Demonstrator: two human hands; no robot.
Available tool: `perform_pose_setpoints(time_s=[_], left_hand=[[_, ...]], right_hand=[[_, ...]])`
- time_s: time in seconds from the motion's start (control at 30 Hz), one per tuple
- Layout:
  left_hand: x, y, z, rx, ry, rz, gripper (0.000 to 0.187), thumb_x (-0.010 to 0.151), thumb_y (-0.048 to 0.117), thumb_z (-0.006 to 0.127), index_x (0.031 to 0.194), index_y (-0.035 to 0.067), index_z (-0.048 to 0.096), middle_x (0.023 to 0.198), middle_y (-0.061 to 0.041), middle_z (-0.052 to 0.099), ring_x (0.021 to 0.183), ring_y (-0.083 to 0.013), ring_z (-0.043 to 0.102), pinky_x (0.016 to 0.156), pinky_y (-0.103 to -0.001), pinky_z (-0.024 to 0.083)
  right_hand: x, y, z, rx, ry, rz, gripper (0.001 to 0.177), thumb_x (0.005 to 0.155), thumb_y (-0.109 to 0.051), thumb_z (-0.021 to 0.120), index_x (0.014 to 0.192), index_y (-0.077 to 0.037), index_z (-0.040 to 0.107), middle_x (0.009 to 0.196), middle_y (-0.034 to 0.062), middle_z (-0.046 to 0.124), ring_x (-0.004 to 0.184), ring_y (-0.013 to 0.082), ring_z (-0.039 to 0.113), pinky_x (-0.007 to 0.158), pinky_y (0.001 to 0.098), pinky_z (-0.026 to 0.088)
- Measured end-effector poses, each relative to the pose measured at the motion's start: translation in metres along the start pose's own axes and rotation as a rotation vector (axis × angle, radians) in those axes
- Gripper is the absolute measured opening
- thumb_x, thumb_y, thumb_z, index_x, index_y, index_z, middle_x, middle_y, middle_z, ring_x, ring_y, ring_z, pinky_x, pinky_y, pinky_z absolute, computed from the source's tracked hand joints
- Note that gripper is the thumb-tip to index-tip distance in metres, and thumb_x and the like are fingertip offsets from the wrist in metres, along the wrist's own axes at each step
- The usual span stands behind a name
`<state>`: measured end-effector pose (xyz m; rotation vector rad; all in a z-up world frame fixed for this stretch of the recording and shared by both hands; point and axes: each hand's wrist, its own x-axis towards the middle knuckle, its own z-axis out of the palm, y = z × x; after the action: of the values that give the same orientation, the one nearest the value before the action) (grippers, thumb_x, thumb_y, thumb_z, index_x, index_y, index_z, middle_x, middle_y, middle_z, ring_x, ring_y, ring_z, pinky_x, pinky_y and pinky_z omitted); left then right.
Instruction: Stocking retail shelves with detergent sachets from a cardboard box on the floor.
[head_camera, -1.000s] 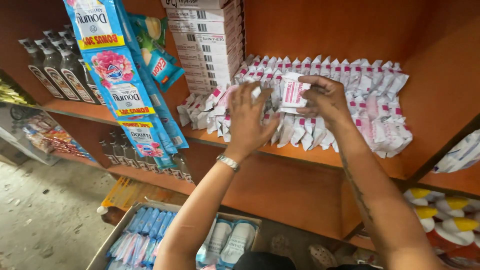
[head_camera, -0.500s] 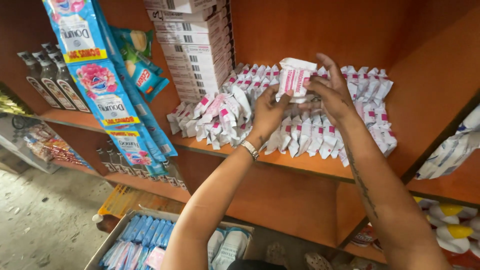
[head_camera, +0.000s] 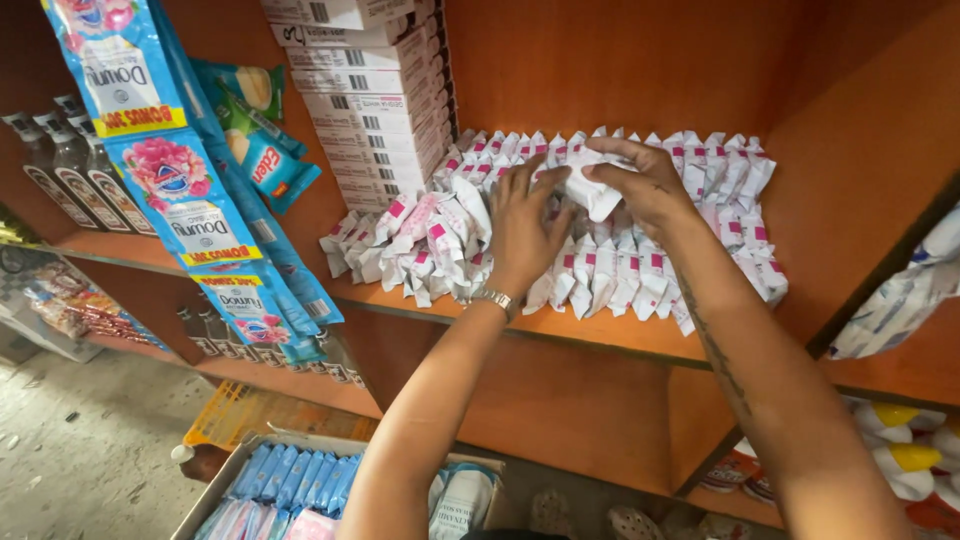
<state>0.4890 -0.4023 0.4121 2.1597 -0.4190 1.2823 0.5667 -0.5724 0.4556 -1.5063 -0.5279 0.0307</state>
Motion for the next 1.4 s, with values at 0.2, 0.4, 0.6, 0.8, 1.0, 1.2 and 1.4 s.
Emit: perform_pose_setpoints(time_s=[0.2, 0.4, 0.6, 0.8, 1.0, 1.2, 1.4], left_hand=[[-0.017, -0.028, 0.008, 0.193, -0.021, -0.053, 0.051, 0.079, 0.016, 0.074, 0.129, 0.006, 0.067, 0.141, -0.019, 0.056, 0.135, -0.0420, 0.044, 0.115, -0.053, 0.034], [-0.021, -0.028, 0.012, 0.199, -0.015, -0.081, 0.047, 0.081, 0.013, 0.071, 0.128, 0.006, 0.067, 0.134, -0.020, 0.061, 0.129, -0.0393, 0.052, 0.115, -0.049, 0.037], [-0.021, -0.031, 0.014, 0.214, -0.005, -0.107, 0.047, 0.082, 0.010, 0.068, 0.128, 0.003, 0.064, 0.134, -0.022, 0.061, 0.127, -0.0390, 0.054, 0.116, -0.049, 0.036], [-0.021, -0.028, 0.013, 0.221, -0.019, -0.123, 0.046, 0.081, 0.007, 0.066, 0.127, 0.002, 0.063, 0.137, -0.022, 0.060, 0.130, -0.0381, 0.054, 0.119, -0.049, 0.034], [-0.020, -0.027, 0.010, 0.217, -0.041, -0.148, 0.048, 0.079, 0.008, 0.068, 0.127, 0.002, 0.063, 0.135, -0.023, 0.059, 0.129, -0.0388, 0.053, 0.117, -0.048, 0.034], [-0.019, -0.024, 0.007, 0.203, -0.046, -0.165, 0.047, 0.080, 0.007, 0.068, 0.126, 0.001, 0.061, 0.125, -0.022, 0.062, 0.123, -0.0381, 0.056, 0.115, -0.048, 0.036], [-0.020, -0.031, 0.015, 0.214, -0.061, -0.181, 0.043, 0.082, 0.005, 0.064, 0.125, 0.002, 0.060, 0.117, -0.019, 0.066, 0.117, -0.0350, 0.061, 0.114, -0.048, 0.037]], right_hand=[[0.040, 0.046, -0.002, -0.524, 0.157, -0.586, 0.045, 0.071, -0.007, 0.086, 0.111, 0.001, 0.067, 0.108, 0.0099, 0.071, 0.102, 0.0228, 0.069, 0.085, 0.0360, 0.056], [0.046, 0.052, 0.026, -0.706, 0.188, -0.471, 0.036, 0.069, -0.012, 0.087, 0.100, -0.001, 0.071, 0.103, 0.0119, 0.076, 0.098, 0.0241, 0.073, 0.087, 0.0357, 0.057], [0.054, 0.055, 0.036, -0.769, 0.137, -0.525, 0.035, 0.072, -0.011, 0.086, 0.104, -0.004, 0.075, 0.108, 0.0139, 0.076, 0.100, 0.0273, 0.073, 0.089, 0.0373, 0.056], [0.061, 0.051, 0.032, -0.857, 0.168, -0.513, 0.035, 0.072, -0.010, 0.084, 0.106, -0.003, 0.077, 0.109, 0.0170, 0.076, 0.099, 0.0316, 0.073, 0.090, 0.0388, 0.055], [0.055, 0.049, 0.050, -0.965, 0.262, -0.445, 0.037, 0.075, -0.010, 0.082, 0.111, -0.002, 0.076, 0.111, 0.0224, 0.072, 0.100, 0.0378, 0.070, 0.090, 0.0431, 0.054], [0.056, 0.060, 0.053, -0.990, 0.320, -0.523, 0.035, 0.080, -0.014, 0.084, 0.111, -0.001, 0.077, 0.115, 0.0269, 0.068, 0.103, 0.0408, 0.068, 0.090, 0.0437, 0.054], [0.061, 0.049, 0.025, -0.787, -0.048, -0.160, 0.059, 0.078, -0.017, 0.083, 0.134, -0.003, 0.067, 0.124, 0.0235, 0.072, 0.109, 0.0283, 0.071, 0.093, 0.0368, 0.057]])
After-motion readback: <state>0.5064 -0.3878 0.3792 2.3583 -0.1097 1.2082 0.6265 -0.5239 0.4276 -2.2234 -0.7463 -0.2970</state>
